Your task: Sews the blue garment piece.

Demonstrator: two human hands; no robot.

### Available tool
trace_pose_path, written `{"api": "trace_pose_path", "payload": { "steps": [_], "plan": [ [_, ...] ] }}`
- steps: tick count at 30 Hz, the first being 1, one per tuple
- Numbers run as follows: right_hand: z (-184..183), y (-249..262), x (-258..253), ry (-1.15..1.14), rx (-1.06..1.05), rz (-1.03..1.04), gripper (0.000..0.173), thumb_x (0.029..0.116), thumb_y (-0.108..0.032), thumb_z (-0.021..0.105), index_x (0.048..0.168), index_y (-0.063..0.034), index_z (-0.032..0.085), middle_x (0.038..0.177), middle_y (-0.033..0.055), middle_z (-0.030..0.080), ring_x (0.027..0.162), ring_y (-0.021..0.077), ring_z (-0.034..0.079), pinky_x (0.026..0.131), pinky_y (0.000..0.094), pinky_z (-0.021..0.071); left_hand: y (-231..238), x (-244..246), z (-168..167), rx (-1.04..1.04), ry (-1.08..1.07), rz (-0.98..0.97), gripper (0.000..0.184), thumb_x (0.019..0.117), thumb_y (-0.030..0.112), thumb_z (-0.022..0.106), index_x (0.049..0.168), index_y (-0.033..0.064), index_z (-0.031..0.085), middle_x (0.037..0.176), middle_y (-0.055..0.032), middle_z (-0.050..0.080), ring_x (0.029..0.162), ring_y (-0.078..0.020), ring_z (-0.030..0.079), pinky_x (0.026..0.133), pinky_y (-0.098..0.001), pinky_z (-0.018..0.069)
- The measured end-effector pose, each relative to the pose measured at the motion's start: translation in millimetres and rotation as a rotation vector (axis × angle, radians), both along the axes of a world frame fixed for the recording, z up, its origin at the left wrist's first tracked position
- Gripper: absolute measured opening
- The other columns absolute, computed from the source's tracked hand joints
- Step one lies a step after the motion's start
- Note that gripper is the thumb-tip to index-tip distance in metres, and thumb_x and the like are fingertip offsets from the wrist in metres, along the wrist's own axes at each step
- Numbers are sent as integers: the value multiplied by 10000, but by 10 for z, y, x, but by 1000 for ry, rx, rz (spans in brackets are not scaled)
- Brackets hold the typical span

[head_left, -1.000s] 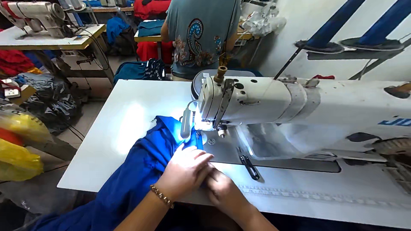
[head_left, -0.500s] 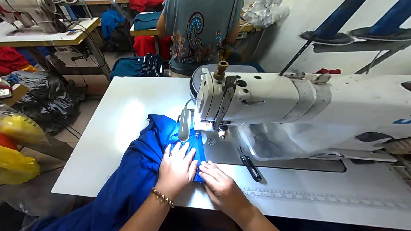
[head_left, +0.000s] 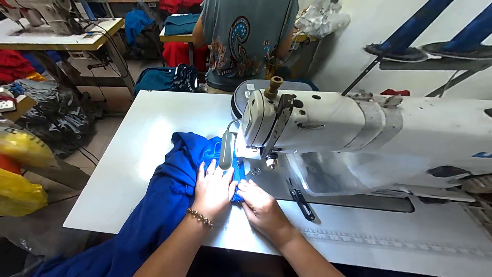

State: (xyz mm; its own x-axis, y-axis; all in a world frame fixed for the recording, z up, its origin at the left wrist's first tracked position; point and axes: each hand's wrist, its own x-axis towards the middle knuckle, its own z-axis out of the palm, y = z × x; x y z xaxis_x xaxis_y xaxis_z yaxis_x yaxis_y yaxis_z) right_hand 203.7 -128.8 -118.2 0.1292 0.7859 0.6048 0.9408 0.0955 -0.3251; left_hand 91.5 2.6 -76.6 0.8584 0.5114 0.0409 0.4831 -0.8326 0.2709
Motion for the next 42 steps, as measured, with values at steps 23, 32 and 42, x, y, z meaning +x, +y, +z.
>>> {"api": "trace_pose_path", "payload": {
  "steps": [23,32,42],
  "plan": [
    [19,-72,21,-27,-18,11,256,892,-38,549,981,21,781,1095,163,764,1160,308,702,1070,408,512,-113,-138,-150,129,-193,-93,418,1073,326,430,1324,120,692,1437,-42,629,1409,-261,522,1179,-648,291],
    [32,84,104,-1,-18,-14,246,870,-19,564,976,43,778,1092,174,763,1153,319,705,1061,416,519,-3,30,-46,48,22,-41,476,1103,362,342,1456,155,586,1542,-22,532,1505,-233,387,1243,-607,169],
    [69,205,192,35,-32,-27,224,890,12,573,989,58,769,1110,194,753,1165,332,697,1056,416,525,26,99,-39,57,50,-4,506,1110,380,319,1498,142,538,1571,-46,497,1521,-260,356,1250,-604,142]
  ]
}}
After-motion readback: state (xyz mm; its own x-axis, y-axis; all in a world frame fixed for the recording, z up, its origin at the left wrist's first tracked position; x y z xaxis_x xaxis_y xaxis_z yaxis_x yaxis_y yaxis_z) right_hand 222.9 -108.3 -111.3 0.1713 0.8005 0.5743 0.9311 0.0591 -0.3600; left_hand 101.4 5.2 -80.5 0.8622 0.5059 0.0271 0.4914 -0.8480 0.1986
